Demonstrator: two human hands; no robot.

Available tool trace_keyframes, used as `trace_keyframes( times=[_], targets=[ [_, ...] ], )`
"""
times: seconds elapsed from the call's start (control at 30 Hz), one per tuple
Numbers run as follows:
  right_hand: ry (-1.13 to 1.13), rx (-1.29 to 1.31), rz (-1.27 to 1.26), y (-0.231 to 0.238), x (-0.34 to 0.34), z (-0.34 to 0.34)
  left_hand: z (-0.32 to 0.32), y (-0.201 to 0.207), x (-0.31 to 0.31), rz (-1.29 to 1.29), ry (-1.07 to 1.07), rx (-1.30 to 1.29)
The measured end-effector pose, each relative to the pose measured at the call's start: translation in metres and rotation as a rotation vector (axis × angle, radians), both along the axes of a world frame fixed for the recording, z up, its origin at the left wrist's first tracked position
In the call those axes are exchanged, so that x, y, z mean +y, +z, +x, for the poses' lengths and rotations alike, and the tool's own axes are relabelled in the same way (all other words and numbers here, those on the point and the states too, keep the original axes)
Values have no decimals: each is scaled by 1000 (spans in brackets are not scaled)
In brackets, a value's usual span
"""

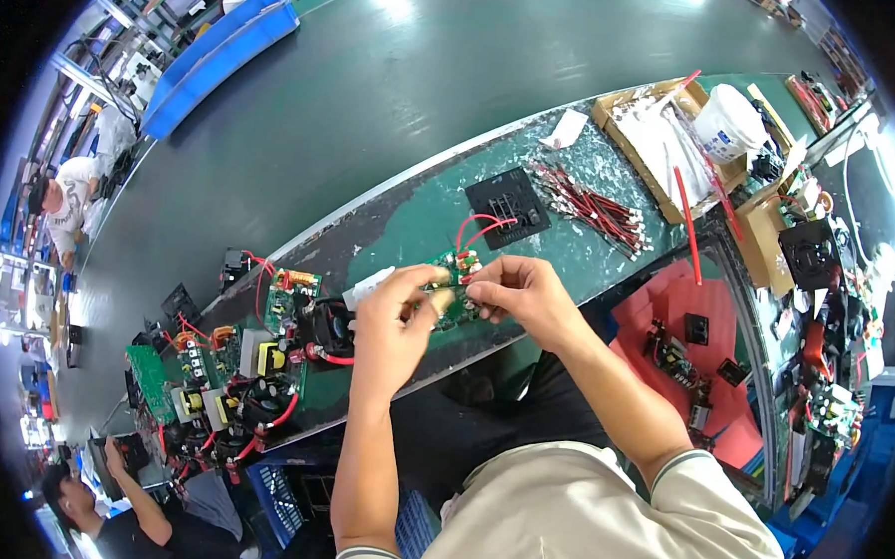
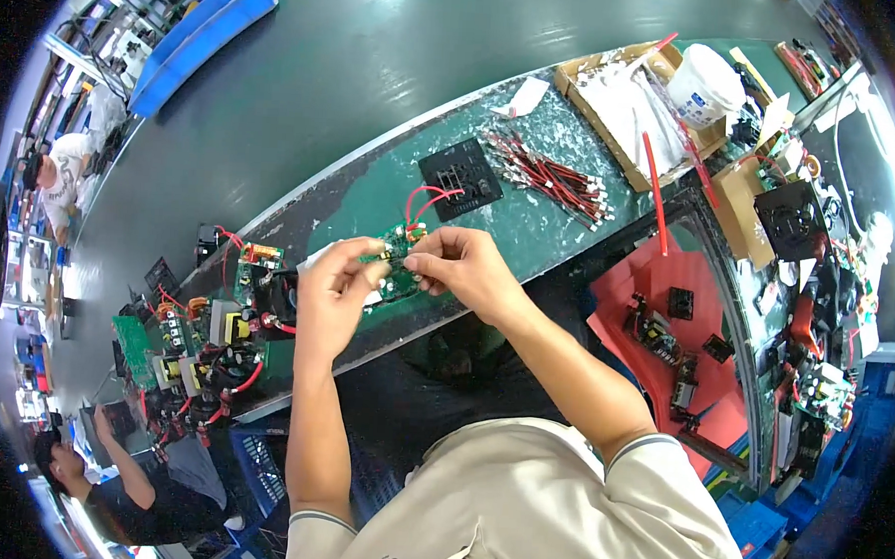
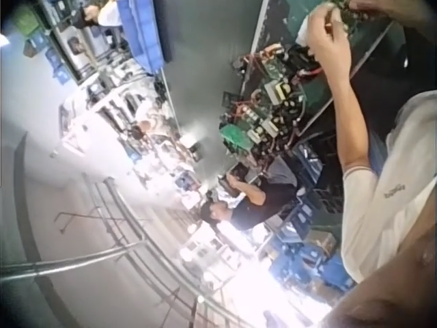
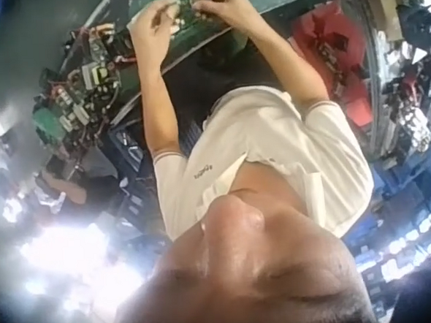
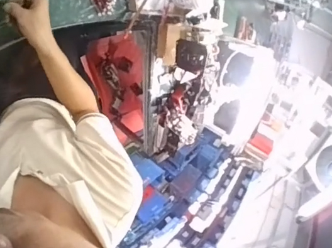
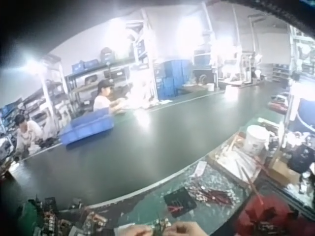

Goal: Assembling electronic components and cooling fans onto printed circuit boards on a factory production line.

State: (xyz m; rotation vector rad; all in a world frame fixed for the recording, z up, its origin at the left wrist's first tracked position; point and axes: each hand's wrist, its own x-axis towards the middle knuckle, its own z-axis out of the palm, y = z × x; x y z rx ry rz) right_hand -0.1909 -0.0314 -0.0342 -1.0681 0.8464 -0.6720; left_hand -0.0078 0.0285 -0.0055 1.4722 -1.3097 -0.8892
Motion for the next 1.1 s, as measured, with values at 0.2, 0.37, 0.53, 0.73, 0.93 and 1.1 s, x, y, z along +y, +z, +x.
trace_keyframes(
  times=[0.2, 0.37, 0.53, 0.73, 0.93, 1.1],
  targets=[
    [25, -109, 59, 14, 3, -1, -7, 2, 3, -78, -56, -188],
    [94, 0, 79, 9, 1, -10, -10, 0, 4, -174, -97, -295],
    [107, 53, 52, 13, -5, -9, -12, 7, 3, -284, -95, -475],
    [-113, 688, -1242, 50, -101, -23, -13, 7, 15, -239, -26, -345],
    [531, 1200, -1215, 29, -167, -6, -38, -5, 44, -172, 235, -259],
    [758, 1218, -1107, 36, -182, -1, -38, -9, 38, -223, 254, -194]
  ],
)
